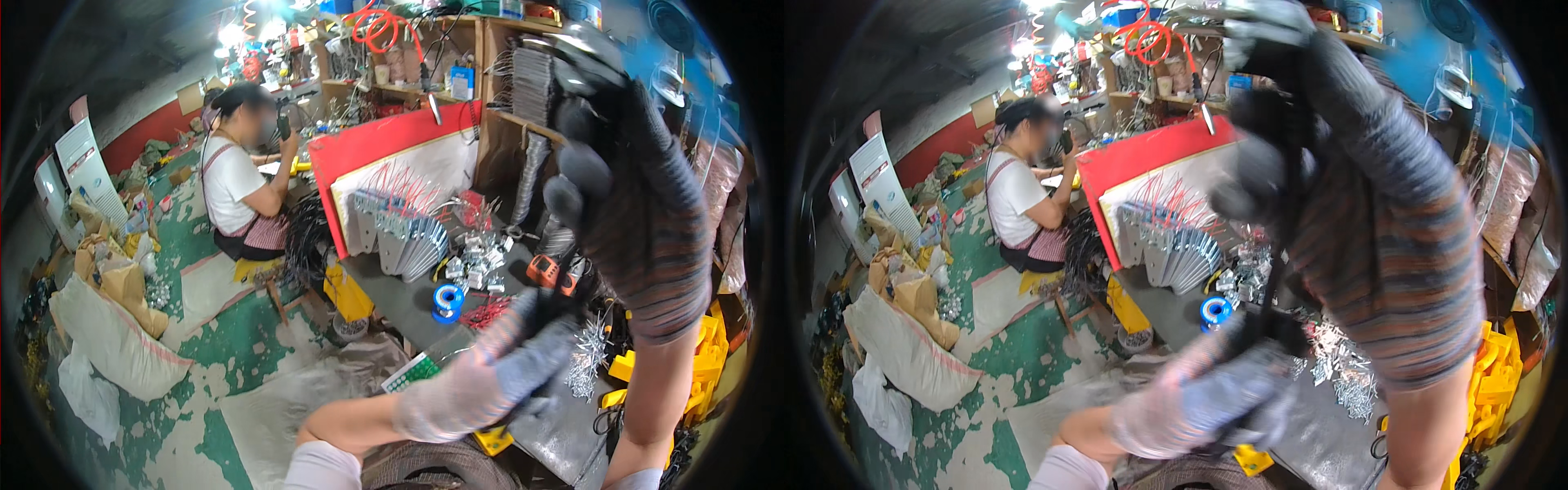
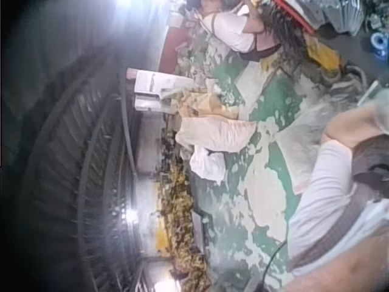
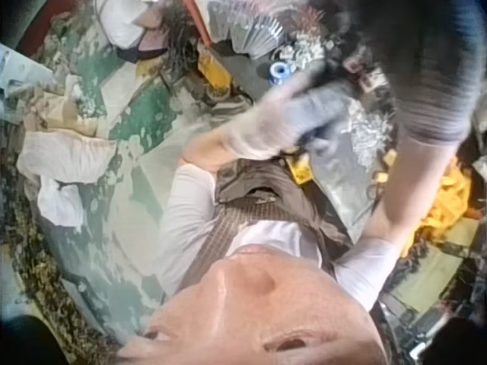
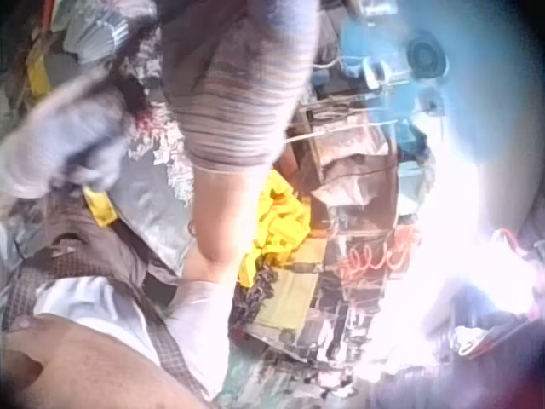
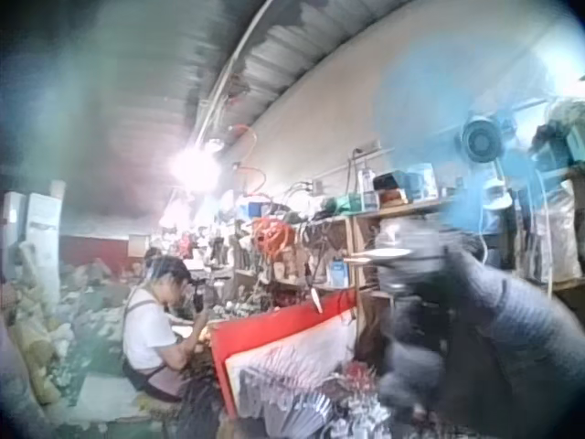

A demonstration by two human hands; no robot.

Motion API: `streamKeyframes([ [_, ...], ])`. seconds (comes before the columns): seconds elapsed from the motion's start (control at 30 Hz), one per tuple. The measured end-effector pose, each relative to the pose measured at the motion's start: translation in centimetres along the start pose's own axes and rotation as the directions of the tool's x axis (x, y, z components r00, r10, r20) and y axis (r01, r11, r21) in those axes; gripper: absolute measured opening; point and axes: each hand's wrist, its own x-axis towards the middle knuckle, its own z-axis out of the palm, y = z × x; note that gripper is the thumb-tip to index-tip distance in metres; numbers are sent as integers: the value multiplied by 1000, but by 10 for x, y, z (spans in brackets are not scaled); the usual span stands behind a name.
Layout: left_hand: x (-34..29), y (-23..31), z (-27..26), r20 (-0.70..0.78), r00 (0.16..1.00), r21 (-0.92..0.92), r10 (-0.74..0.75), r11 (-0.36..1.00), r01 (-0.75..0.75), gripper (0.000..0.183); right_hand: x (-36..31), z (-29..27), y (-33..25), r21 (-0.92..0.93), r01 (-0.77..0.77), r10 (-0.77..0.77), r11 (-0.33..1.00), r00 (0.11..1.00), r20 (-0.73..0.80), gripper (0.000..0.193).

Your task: Assembling a yellow handheld electronic device by installing pins and circuit boards, then securing the housing with an electric screwdriver.

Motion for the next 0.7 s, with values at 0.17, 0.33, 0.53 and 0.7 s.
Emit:
streamKeyframes([
  [0.17, -75, 34, -26, -181, 917, 19, 357, 933, -359, 30, -26, -32, -1, -477, 113, -176, 872, 980, -88, 52],
  [0.33, -132, 40, -99, -389, 760, 213, 520, 854, -475, 36, -95, -80, 49, -311, -182, 24, 933, 892, -451, 33],
  [0.53, -188, -13, -238, -679, 624, 140, 387, 903, -407, 37, -234, -97, 97, -139, -550, 315, 824, 647, -694, 26],
  [0.7, -176, -73, -367, -953, 205, 188, 221, 967, -169, 27, -338, -108, 105, -135, -655, 191, 744, 401, -896, 22],
])
